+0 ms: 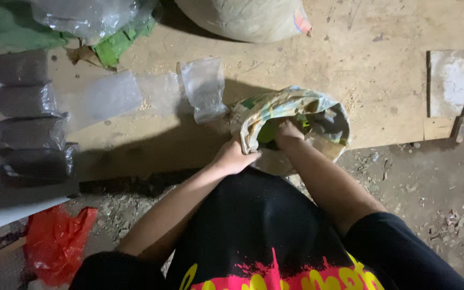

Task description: The person scoops a dark granular material from a large sack into small plastic bags using a green scoop. They tie each filled bag and place it on a wooden table next to other completed packages.

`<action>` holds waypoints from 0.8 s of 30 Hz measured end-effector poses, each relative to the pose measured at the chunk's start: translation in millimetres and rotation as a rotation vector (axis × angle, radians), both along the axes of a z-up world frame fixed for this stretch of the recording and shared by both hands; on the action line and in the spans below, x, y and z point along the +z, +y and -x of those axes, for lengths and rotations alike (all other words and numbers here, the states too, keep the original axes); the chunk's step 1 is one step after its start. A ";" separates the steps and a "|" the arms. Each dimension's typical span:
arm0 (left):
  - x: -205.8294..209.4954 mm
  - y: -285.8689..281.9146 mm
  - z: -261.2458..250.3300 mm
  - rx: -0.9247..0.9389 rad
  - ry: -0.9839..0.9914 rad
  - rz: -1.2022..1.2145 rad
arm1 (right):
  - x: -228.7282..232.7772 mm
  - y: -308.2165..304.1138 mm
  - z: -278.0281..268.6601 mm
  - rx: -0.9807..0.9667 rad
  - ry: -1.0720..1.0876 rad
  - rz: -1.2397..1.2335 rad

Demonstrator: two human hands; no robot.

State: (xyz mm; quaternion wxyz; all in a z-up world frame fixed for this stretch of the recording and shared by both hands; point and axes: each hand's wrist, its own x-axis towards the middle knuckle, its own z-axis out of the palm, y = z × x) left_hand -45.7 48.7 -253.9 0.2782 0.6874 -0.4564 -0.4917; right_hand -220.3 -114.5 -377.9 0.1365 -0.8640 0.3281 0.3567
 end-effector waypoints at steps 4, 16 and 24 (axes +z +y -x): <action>18.6 -17.3 4.2 0.100 -0.044 0.029 | -39.8 -5.0 19.6 -0.063 -0.107 0.079; 79.3 -37.1 16.9 0.032 0.000 0.463 | -0.3 -53.7 14.2 -0.212 -0.318 0.118; 100.7 -52.9 13.4 0.034 -0.345 0.619 | 31.5 -74.7 29.1 -0.351 -0.605 0.082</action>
